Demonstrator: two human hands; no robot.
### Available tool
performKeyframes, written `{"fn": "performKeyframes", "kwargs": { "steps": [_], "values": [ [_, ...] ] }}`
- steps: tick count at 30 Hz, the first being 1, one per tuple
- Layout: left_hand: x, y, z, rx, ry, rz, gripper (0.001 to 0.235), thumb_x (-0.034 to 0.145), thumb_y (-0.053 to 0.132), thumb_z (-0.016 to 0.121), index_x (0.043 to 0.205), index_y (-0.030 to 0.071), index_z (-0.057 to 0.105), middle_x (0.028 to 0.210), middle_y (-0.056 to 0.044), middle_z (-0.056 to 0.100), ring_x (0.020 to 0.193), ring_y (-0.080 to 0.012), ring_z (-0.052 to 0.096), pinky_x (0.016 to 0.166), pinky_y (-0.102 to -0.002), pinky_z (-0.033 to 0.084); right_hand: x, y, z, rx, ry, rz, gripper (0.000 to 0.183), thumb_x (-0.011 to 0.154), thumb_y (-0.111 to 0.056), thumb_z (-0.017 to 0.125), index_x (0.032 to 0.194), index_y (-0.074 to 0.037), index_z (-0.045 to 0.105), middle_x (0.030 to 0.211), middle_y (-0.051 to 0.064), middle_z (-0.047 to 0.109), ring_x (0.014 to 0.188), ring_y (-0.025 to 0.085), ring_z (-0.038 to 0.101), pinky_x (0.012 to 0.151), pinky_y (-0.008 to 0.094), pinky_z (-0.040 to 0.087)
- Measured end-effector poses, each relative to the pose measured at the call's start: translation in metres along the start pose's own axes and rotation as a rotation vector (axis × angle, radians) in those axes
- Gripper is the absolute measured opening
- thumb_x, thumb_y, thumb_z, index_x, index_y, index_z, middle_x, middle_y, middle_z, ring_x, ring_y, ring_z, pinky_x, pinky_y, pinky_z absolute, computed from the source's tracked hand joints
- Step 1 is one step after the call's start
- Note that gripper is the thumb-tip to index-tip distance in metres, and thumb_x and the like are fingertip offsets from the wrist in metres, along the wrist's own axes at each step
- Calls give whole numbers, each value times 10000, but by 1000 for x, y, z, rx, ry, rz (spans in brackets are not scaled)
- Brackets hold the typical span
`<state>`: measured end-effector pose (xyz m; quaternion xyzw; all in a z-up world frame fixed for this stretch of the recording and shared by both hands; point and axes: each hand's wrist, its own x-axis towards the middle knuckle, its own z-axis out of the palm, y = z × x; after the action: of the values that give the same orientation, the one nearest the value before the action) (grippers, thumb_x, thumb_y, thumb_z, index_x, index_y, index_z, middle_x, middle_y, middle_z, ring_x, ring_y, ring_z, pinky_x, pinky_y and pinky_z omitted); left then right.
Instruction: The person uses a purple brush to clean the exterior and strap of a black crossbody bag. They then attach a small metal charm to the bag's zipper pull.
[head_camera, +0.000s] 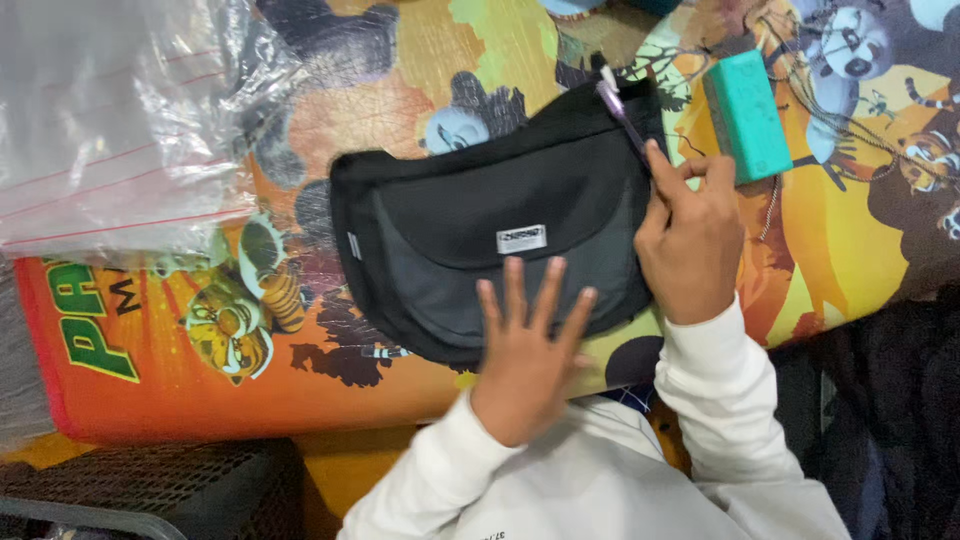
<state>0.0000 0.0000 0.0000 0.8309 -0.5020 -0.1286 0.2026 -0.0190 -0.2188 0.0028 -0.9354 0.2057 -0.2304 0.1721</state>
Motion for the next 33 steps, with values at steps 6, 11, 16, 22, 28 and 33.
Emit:
{"fn": "performKeyframes", "kwargs": {
  "steps": [6,11,16,22,28,33],
  "values": [
    [8,-28,-21,-125,402,184,251,1031,202,573,1204,76,704,1509,-138,566,1386,-419,550,964,-507,505,-32,-54,2,377,-154,-11,541,912,118,581,1397,-98,689,1035,214,596,1010,487,656,865,497,511],
    [33,-146,-74,324,518,-11,337,963,271,740,1263,121,701,1312,-103,646,1215,-386,588,852,-498,510,-39,-47,27,358,-128,-9,530,918,103,570,1390,-97,701,1012,190,596,743,388,659,714,426,521],
    [45,-206,-76,131,498,12,100,949,303,787,1013,225,789,975,29,660,802,-253,667,661,-407,545,-23,-30,37,263,-65,-95,529,884,80,626,1347,-143,750,979,113,587,648,308,682,665,393,550],
    [43,-210,-55,-144,572,47,82,955,307,773,927,234,747,780,61,649,741,-235,667,701,-374,511,-6,-56,27,263,-57,-120,517,884,82,629,1315,-167,766,979,132,598,763,420,701,694,452,550],
    [40,-206,-57,-301,524,105,48,1001,180,701,1002,142,731,860,-40,675,884,-289,617,802,-368,472,-18,-67,36,322,-136,-149,540,845,47,626,1282,-237,769,953,92,594,699,368,713,651,446,582],
    [39,-214,-52,-303,515,102,77,1009,197,701,1031,131,735,914,-34,713,951,-302,619,868,-422,472,-12,-42,25,123,-21,-6,507,864,91,622,1306,-105,774,996,161,588,744,453,690,657,532,557]
  ]
}}
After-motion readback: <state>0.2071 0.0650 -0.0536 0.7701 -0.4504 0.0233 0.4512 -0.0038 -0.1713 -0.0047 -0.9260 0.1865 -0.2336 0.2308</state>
